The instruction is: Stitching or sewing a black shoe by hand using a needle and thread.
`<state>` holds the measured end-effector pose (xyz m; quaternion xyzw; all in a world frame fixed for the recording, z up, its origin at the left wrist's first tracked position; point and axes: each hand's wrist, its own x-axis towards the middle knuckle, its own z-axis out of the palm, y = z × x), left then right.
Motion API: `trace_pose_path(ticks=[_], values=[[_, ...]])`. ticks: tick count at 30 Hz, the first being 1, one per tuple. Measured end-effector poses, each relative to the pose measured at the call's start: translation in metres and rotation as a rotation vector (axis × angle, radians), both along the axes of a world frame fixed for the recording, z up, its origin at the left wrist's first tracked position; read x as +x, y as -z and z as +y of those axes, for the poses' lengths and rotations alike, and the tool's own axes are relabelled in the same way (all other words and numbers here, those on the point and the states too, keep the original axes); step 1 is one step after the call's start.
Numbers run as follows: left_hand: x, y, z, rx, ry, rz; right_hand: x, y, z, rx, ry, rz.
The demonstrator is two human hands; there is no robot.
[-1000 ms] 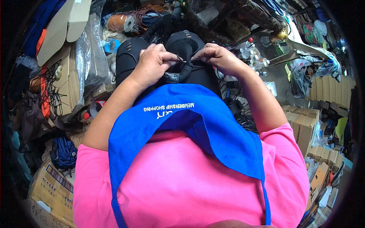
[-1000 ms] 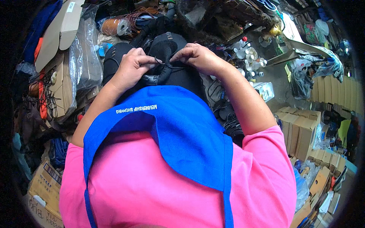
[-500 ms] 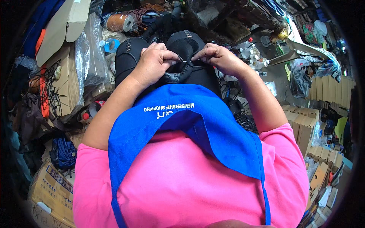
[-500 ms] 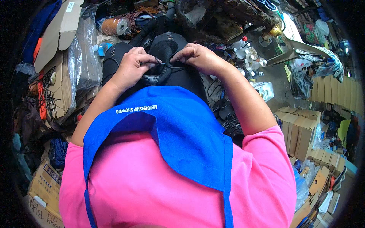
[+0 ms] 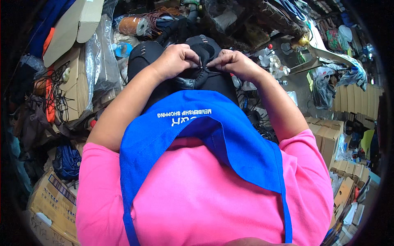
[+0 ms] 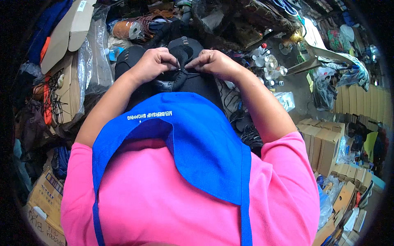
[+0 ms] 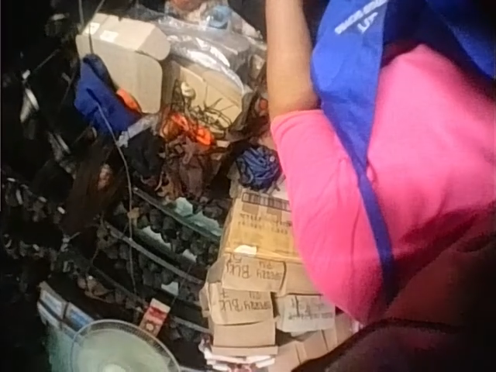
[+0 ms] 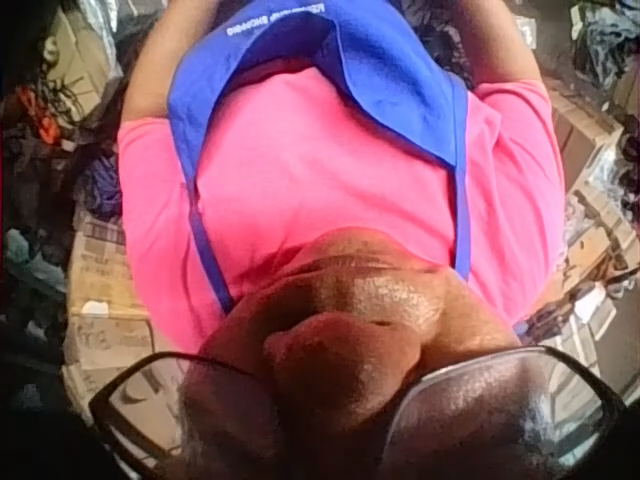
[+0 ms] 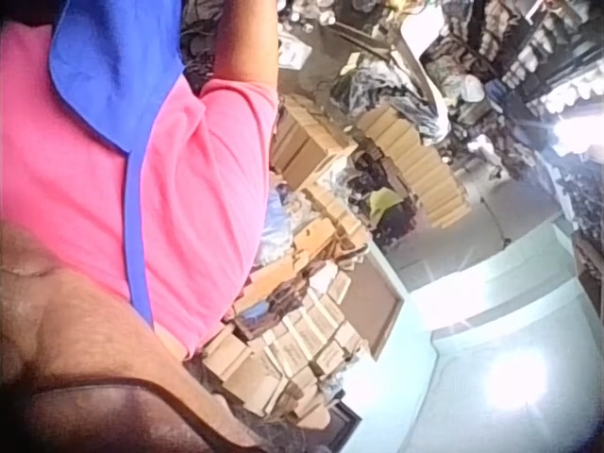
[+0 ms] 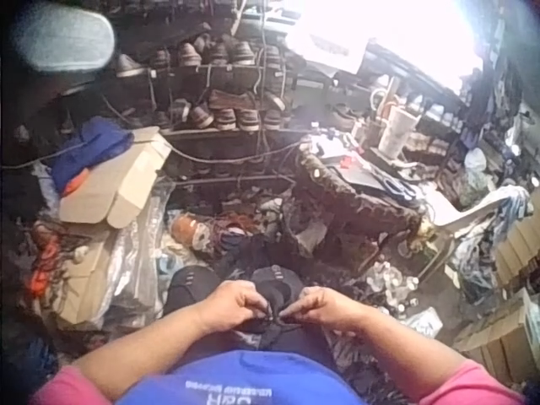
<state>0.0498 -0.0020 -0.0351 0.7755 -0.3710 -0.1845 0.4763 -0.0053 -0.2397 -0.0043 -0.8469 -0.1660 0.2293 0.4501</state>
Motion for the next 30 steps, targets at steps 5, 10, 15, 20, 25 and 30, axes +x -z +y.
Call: trace_pose_path(ticks=[5,10,15,20,25,30], values=[[-0.030,-0.021,0.012,0.052,-0.088,-0.410,-0.021,-0.015,0.009,-0.159,0.069,-0.203],[-0.027,-0.015,0.024,0.162,-0.268,-0.201,-0.027,-0.013,0.015,0.053,0.287,0.168],[-0.026,-0.008,0.014,0.082,-0.299,0.075,-0.028,-0.001,0.019,0.227,0.391,0.178],[-0.027,-0.001,-0.002,0.089,-0.283,0.287,-0.029,-0.001,0.026,0.262,0.426,0.223],[-0.026,-0.005,-0.008,-0.022,-0.208,0.279,-0.021,0.010,0.026,0.169,0.402,0.090],[-0.021,-0.032,-0.004,0.257,-0.065,-0.382,-0.007,0.002,0.017,-0.020,0.139,-0.163]])
